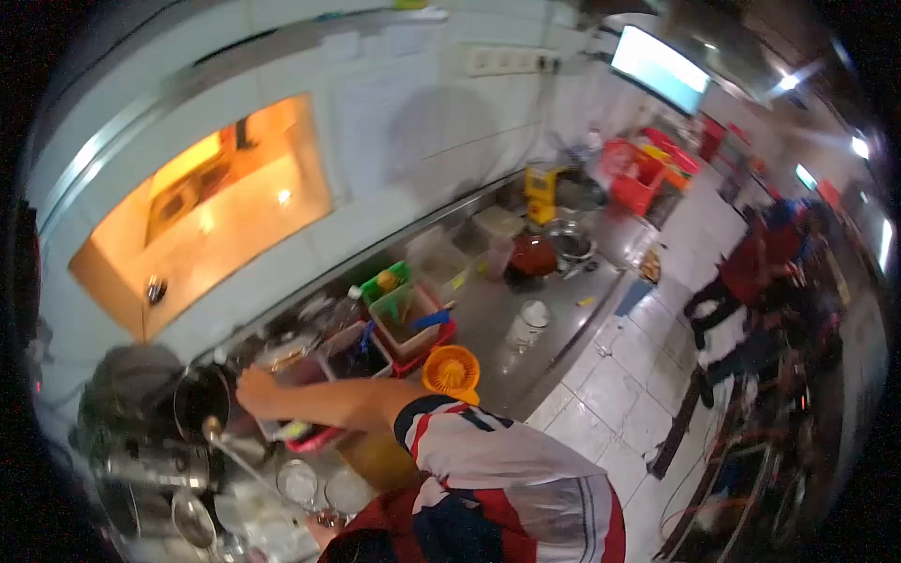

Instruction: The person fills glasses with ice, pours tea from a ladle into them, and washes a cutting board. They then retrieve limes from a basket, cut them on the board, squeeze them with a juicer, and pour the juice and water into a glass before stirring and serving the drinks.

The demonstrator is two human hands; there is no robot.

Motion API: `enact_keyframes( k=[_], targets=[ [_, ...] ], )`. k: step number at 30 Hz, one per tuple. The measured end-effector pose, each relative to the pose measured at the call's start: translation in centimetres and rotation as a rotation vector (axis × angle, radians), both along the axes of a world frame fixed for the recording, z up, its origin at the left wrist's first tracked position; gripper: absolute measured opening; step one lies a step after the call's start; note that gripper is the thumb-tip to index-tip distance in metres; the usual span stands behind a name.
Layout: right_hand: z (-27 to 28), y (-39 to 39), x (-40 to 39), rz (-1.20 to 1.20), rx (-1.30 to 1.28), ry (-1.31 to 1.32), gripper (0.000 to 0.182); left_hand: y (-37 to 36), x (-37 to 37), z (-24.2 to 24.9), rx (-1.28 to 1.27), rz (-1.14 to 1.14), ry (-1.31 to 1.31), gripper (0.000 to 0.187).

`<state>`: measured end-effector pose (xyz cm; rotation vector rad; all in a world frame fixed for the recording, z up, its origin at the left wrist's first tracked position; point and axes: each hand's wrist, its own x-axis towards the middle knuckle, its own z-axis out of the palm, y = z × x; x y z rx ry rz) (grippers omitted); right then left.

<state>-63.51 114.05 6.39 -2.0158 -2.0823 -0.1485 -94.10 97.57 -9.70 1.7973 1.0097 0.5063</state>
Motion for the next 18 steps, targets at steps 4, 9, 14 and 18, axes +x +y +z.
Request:
enact_keyframes(
  k=[4, 9, 14, 18],
  targets=[
    [1.9, 0.6, 0.9, -0.066, 0.132, 0.067, 0.024, 5.1, 1.3, 1.2, 0.194, -0.29, 0.045, 0.05],
    [0.9, 1.9, 0.1, 0.015, 0.099, 0.198, 0.019, 5.5, 0.6, 3.5, 0.076, -0.159, -0.023, 0.033],
    [-0.9, 5.6, 2.1, 0.057, -0.112, 0.381, 0.039, 4.3, 0.2, 5.3, 0.062, -0.086, 0.127, 0.023],
    [0.4, 3.8, 1.6, -0.017, -0.103, 0.477, 0.02, 5.9, -0.9, 1.7, -0.182, 0.032, 0.02, 0.033]
  ],
)
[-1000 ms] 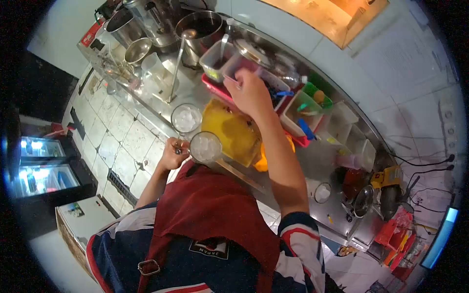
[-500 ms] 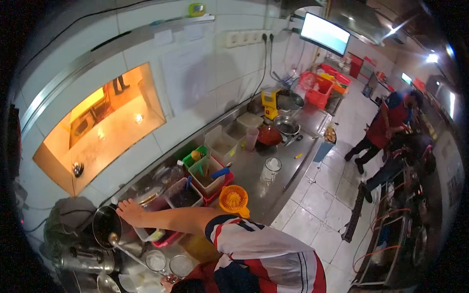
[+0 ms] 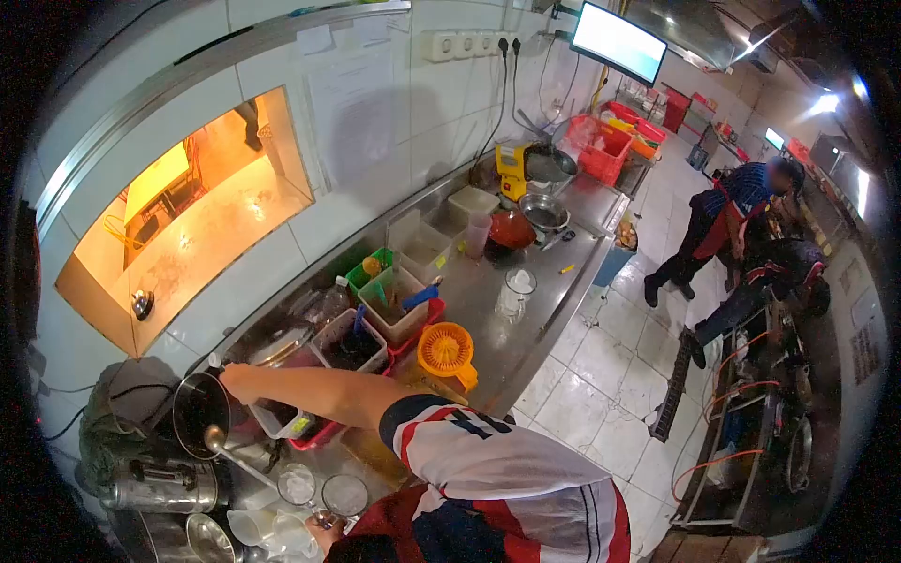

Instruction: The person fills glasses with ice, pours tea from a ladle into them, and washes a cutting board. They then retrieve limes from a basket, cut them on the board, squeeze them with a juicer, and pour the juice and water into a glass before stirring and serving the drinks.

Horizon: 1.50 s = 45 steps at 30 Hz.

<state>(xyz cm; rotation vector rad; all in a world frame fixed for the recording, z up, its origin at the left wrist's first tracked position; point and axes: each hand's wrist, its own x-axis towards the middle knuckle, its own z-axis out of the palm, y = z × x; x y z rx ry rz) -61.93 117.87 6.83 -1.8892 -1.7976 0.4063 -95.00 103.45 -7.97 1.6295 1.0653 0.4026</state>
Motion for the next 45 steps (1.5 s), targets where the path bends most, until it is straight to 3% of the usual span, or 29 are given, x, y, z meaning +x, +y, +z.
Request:
enact_keyframes(
  k=[3, 5, 7, 8, 9, 10, 12, 15, 16, 21, 25, 27, 28, 29, 30, 31, 32, 33, 34, 35, 38, 39, 40, 45],
  targets=[
    [0.1, 0.5, 0.2, 0.157, -0.202, -0.096, 0.018, 0.0, -1.0, -1.8, 0.134, -0.012, 0.051, 0.031],
    [0.8, -1.6, 0.2, 0.244, -0.092, -0.132, 0.018, -1.7, 0.0, 1.0, 0.088, 0.048, -0.02, 0.033],
    [1.7, -3.7, 0.5, 0.259, -0.032, -0.049, 0.018, -3.3, 1.1, 3.2, 0.034, 0.248, -0.209, 0.033],
    [2.2, -4.5, 0.7, 0.268, -0.04, -0.038, 0.018, -5.1, 3.1, 9.0, -0.131, 0.31, -0.227, 0.033],
    [2.8, -5.2, 1.1, 0.19, 0.059, 0.029, 0.02, -4.6, 2.4, 8.2, -0.138, 0.318, -0.217, 0.033],
    [3.0, -5.7, 1.3, 0.114, 0.155, 0.095, 0.023, -3.7, 1.8, 6.8, -0.188, 0.201, -0.206, 0.031],
    [3.2, -7.1, 1.3, 0.14, 0.09, 0.101, 0.024, -2.8, 1.4, 5.2, -0.222, 0.029, -0.186, 0.029],
    [1.9, -7.6, 1.4, 0.154, 0.036, 0.127, 0.022, -2.2, 1.9, 3.3, -0.176, 0.062, -0.23, 0.021],
    [1.7, -7.7, 1.4, 0.1, 0.072, 0.17, 0.021, -1.8, 2.5, 5.4, -0.095, -0.084, -0.229, 0.023],
    [2.8, -8.0, 1.8, -0.062, 0.16, 0.209, 0.02, -1.7, 3.7, 6.9, -0.039, -0.063, -0.18, 0.024],
    [3.0, -8.0, 1.9, 0.091, 0.254, 0.102, 0.014, -1.2, 3.8, 5.8, -0.046, -0.1, -0.16, 0.021],
    [3.4, -8.4, 2.2, 0.155, 0.241, 0.092, 0.012, -2.0, 4.2, 5.2, -0.052, 0.157, -0.289, 0.018],
    [3.5, -8.5, 1.9, 0.232, 0.231, 0.091, 0.011, -1.1, 4.0, 5.6, 0.235, -0.102, -0.183, 0.017],
    [4.3, -9.1, 1.7, 0.171, 0.118, 0.092, 0.007, -0.9, 4.4, 7.7, 0.053, -0.162, -0.055, 0.016],
    [4.0, -8.8, 1.5, 0.109, 0.082, 0.163, 0.006, -1.0, 4.8, 8.3, 0.313, -0.17, 0.065, 0.016],
    [3.5, -8.9, 1.5, 0.076, 0.003, 0.265, 0.005, -0.7, 4.9, 9.1, 0.061, -0.232, 0.113, 0.015],
    [0.0, -7.8, 2.2, 0.008, 0.037, 0.293, 0.006, -0.5, 4.9, 8.1, 0.389, -0.288, 0.105, 0.015],
    [0.9, -8.0, 2.1, -0.1, -0.057, 0.351, 0.007, -0.1, 4.6, 7.2, 0.175, -0.334, 0.104, 0.015],
    [-0.8, -7.0, 3.2, -0.135, -0.02, 0.245, 0.008, -0.5, 4.3, 6.4, 0.245, -0.266, 0.047, 0.015],
    [1.5, -7.3, 3.1, -0.177, -0.074, 0.425, 0.008, -0.9, 4.4, 6.2, 0.331, -0.214, -0.023, 0.016],
    [2.1, -6.9, 4.7, -0.25, -0.104, 0.645, 0.01, -0.7, 5.0, 6.9, 0.152, -0.223, 0.043, 0.016],
    [3.1, -6.9, 4.8, -0.282, -0.113, 0.744, 0.01, -0.8, 5.4, 7.0, 0.153, -0.201, -0.067, 0.017],
    [4.2, -6.9, 4.7, -0.291, -0.113, 0.772, 0.009, -0.7, 5.7, 7.0, 0.156, -0.182, -0.179, 0.019],
    [7.6, -7.2, 5.3, -0.319, -0.127, 0.791, 0.009, -0.4, 6.7, 7.2, 0.065, -0.219, -0.159, 0.022]
  ],
)
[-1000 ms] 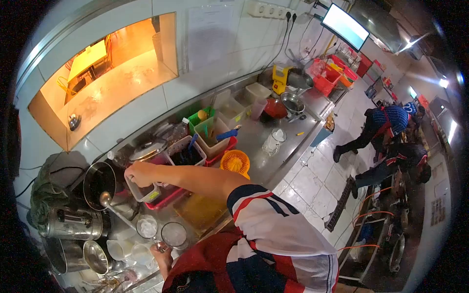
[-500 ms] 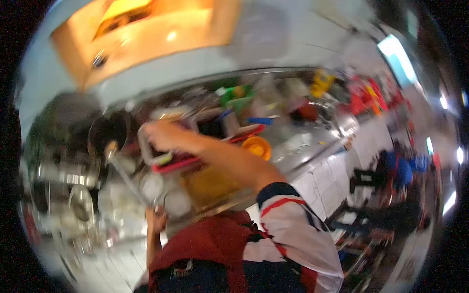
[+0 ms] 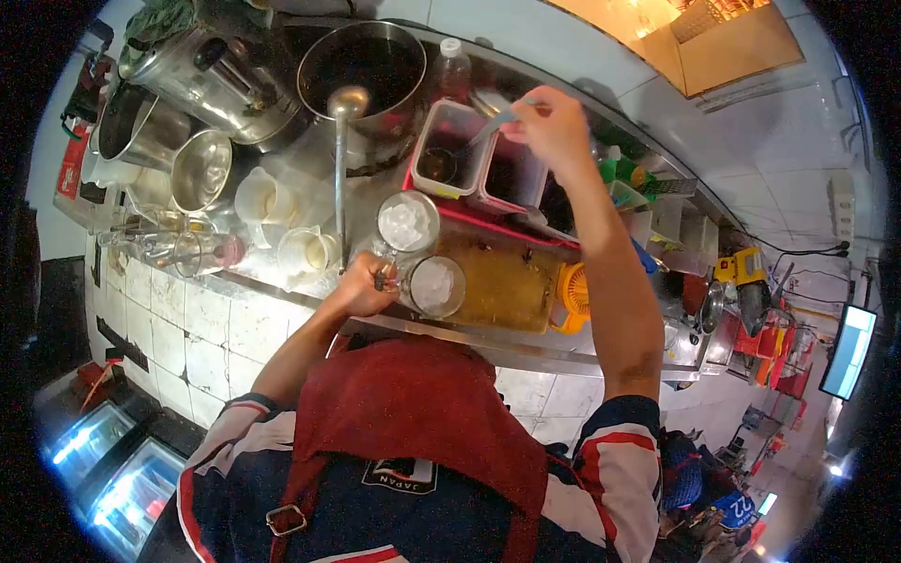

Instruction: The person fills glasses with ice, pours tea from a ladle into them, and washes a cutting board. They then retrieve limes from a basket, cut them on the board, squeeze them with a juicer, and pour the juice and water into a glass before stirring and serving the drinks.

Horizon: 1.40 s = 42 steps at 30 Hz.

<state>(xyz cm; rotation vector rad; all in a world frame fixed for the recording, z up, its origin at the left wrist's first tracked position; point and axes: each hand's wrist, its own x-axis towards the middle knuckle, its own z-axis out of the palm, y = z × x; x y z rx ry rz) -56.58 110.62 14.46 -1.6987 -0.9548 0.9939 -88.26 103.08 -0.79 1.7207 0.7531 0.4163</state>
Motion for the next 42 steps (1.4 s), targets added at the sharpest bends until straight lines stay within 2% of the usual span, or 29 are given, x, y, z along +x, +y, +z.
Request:
enact_keyframes(
  k=[2, 4, 7, 9, 15, 20, 24, 28, 32, 33, 34, 36, 37, 39, 42],
  targets=[
    [1.2, -0.1, 0.3, 0.003, -0.001, -0.011, 0.012, 0.1, 0.4, -0.3, 0.055, -0.004, -0.066, 0.022],
    [2.3, -0.3, 0.6, -0.009, 0.015, -0.032, 0.015, 0.4, 0.9, -0.1, 0.122, -0.046, -0.017, 0.018],
    [4.2, -0.6, 1.0, 0.007, 0.051, -0.049, 0.018, 0.5, 1.8, 0.5, 0.09, -0.043, -0.093, 0.017],
    [5.5, -0.9, 1.0, 0.013, 0.059, -0.075, 0.018, 0.4, 2.1, 1.1, -0.035, -0.034, -0.001, 0.017],
    [9.2, -2.7, 1.0, 0.04, 0.108, -0.102, 0.017, 0.4, 3.1, 1.5, -0.031, -0.012, -0.031, 0.018],
    [11.8, -5.8, -1.3, -0.03, 0.153, -0.122, 0.016, 0.6, 3.3, 0.9, -0.111, -0.042, -0.001, 0.017],
    [11.8, -8.7, -3.6, 0.019, 0.213, -0.193, 0.011, 0.4, 3.5, 2.4, -0.227, -0.001, 0.019, 0.016],
    [10.8, -11.3, -5.7, 0.048, 0.379, -0.255, 0.005, 0.6, 3.2, 3.1, -0.223, -0.044, 0.003, 0.016],
    [10.1, -14.0, -7.7, 0.089, 0.465, -0.329, 0.006, 0.5, 2.9, 2.7, -0.094, -0.046, -0.033, 0.015],
    [10.0, -14.8, -7.7, 0.147, 0.444, -0.479, 0.007, 0.5, 2.8, 2.8, -0.049, -0.048, -0.04, 0.015],
    [9.7, -15.2, -7.8, 0.148, 0.446, -0.479, 0.007, 0.4, 2.8, 2.9, -0.047, -0.047, -0.041, 0.015],
    [9.0, -16.2, -8.0, 0.282, 0.663, -0.719, 0.013, 0.1, 2.6, 3.0, -0.134, 0.003, -0.065, 0.014],
    [8.7, -17.1, -8.3, 0.283, 0.666, -0.719, 0.013, 0.0, 2.6, 3.0, -0.132, 0.005, -0.066, 0.014],
    [8.1, -19.0, -8.9, 0.477, 0.747, -0.852, 0.019, 0.0, 2.2, 2.8, -0.095, 0.017, -0.088, 0.017],
    [6.4, -19.7, -8.6, 0.587, 0.873, -0.817, 0.019, 0.2, 1.7, 2.2, -0.113, 0.007, -0.105, 0.019]
  ],
)
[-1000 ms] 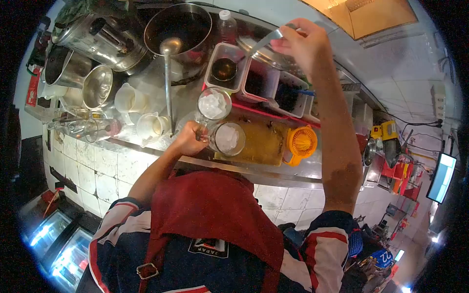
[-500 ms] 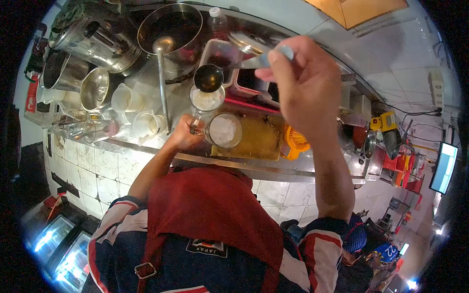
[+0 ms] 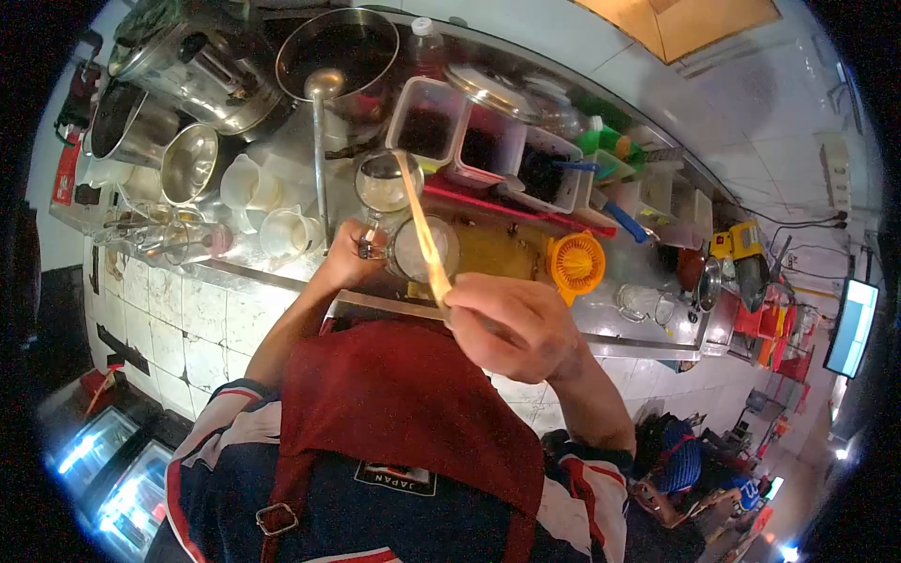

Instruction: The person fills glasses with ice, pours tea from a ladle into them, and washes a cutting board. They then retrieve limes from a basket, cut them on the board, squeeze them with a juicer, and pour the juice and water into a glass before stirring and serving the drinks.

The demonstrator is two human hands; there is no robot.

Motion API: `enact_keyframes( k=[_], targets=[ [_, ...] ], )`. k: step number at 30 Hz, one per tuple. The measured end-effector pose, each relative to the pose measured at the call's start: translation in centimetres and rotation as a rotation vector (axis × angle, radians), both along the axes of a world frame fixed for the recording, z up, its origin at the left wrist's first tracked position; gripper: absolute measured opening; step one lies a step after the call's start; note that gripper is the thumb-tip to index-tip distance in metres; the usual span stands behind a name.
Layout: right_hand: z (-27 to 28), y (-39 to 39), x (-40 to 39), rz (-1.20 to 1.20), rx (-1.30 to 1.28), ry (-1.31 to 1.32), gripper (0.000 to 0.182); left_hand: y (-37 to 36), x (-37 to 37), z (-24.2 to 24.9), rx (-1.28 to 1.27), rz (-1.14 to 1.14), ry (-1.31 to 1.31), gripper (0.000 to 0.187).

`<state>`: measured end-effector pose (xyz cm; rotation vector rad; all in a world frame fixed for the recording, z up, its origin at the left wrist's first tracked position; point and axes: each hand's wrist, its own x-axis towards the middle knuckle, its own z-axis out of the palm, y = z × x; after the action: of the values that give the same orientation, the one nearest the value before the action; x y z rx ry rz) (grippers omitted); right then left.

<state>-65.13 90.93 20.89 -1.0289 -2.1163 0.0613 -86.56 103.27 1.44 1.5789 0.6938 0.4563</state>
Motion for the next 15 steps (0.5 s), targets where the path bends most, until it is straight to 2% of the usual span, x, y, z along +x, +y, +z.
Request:
enact_keyframes(
  k=[1, 3, 5, 6, 7, 8, 9, 10, 11, 12, 13, 14, 15],
  targets=[
    [-0.1, -0.2, 0.5, -0.043, -0.007, -0.028, 0.014, -0.1, -0.1, -0.6, 0.0, 0.011, -0.002, 0.019],
    [-1.5, 1.0, 1.6, -0.259, -0.05, 0.307, 0.006, -0.7, -0.5, -1.9, 0.019, 0.108, 0.005, 0.017],
    [-1.2, 3.5, 1.8, -0.677, -0.16, 0.777, 0.006, -0.2, -1.1, -0.5, 0.032, 0.02, 0.087, 0.014],
    [-1.4, 5.0, 2.4, -0.706, -0.199, 0.691, 0.004, 0.2, -1.1, 0.1, 0.051, -0.069, 0.164, 0.012],
    [-1.5, 6.4, 3.3, -0.746, -0.226, 0.6, 0.004, -0.6, -1.5, -1.1, 0.393, 0.054, 0.192, 0.011],
    [-2.4, 7.9, 3.2, -0.672, -0.281, 0.77, 0.005, -1.6, -1.5, -2.3, 0.745, 0.17, 0.167, 0.012],
    [-2.2, 8.8, 1.9, -0.588, -0.277, 0.831, 0.004, -1.5, -1.9, 0.6, 0.308, 0.077, 0.201, 0.009],
    [-4.4, 9.9, 2.7, -0.637, -0.349, 0.789, 0.004, -1.7, -2.4, -0.3, 0.268, 0.078, 0.282, 0.007],
    [-4.4, 11.1, 3.3, -0.695, -0.107, 0.303, 0.006, -1.5, -3.8, -9.9, 0.417, 0.223, 0.077, 0.006],
    [-7.2, 13.4, 4.4, -0.582, -0.007, 0.125, 0.008, -0.8, -3.2, -5.0, 0.1, 0.151, 0.036, 0.009],
    [-7.1, 13.9, 3.5, -0.567, -0.298, 0.36, 0.007, -0.3, -3.6, -6.1, 0.118, 0.165, 0.146, 0.01],
    [-8.3, 15.2, 4.0, -0.433, -0.174, 0.181, 0.007, -0.6, -3.0, -5.3, 0.049, 0.27, 0.057, 0.013],
    [-9.1, 16.2, 4.3, -0.326, -0.212, 0.14, 0.008, -0.6, -2.8, -4.8, 0.161, 0.274, 0.062, 0.011]
  ],
)
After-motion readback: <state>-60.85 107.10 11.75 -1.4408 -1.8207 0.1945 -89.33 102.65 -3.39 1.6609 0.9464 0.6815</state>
